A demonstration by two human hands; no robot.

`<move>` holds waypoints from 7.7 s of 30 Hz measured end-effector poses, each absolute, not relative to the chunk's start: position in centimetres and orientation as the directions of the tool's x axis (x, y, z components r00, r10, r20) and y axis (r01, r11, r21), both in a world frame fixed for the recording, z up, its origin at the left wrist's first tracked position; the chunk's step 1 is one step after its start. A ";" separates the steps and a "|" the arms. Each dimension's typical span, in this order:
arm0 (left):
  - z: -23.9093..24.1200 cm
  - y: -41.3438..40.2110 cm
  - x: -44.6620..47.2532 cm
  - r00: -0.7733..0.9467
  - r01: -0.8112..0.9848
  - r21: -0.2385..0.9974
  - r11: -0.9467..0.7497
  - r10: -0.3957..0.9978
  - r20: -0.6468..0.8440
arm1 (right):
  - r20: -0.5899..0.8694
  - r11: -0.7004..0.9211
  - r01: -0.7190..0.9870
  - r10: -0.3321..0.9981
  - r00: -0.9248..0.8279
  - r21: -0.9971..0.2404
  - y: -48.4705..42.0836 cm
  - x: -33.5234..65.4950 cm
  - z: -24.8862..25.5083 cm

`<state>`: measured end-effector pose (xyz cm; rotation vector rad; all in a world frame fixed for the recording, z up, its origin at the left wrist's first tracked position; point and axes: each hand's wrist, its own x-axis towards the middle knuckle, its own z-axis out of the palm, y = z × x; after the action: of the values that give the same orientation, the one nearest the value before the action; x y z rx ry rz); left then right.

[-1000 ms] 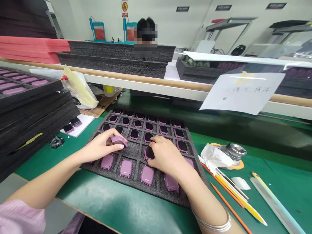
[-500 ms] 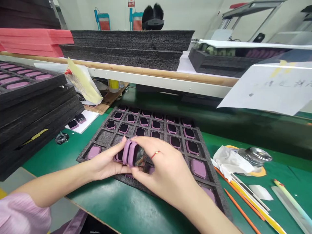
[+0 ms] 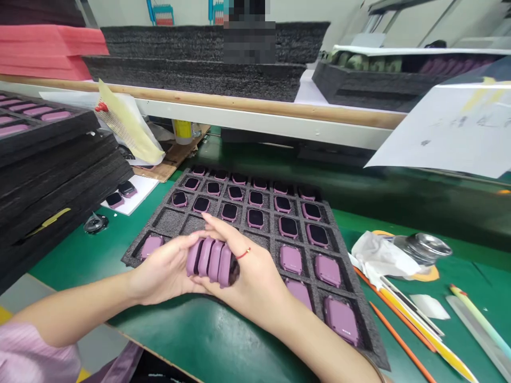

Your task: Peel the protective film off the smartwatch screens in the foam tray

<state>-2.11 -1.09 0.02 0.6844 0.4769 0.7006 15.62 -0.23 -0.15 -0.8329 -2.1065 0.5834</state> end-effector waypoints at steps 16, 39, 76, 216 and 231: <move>0.6 -1.6 -2.3 0.543 -0.217 0.957 0.195 0.839 -0.048 | 0.581 0.674 0.154 0.712 -0.394 -0.722 -0.5 15.4 -0.3; 0.4 -1.4 -2.4 0.516 -0.138 0.969 0.206 0.850 -0.107 | 0.588 0.706 0.198 0.686 -0.427 -0.680 -0.1 15.7 -1.2; -0.1 -1.8 -2.9 0.365 0.141 0.916 -0.375 0.880 0.304 | 0.013 -0.030 -0.069 0.840 -0.543 -0.997 0.3 15.9 -1.2; -1.2 -1.6 -2.3 0.505 -0.228 0.959 0.166 0.863 -0.029 | 0.544 0.682 0.337 0.726 -0.420 -0.650 -1.2 15.2 -1.1; -1.4 -0.7 -2.6 0.633 -0.547 0.601 0.582 0.758 -0.158 | 0.589 0.722 0.308 0.686 -0.427 -0.619 -0.5 16.6 3.0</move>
<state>-2.62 -0.75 -1.38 0.5418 0.4266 0.7889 16.64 -0.52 3.00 -0.7559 -2.0283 0.5333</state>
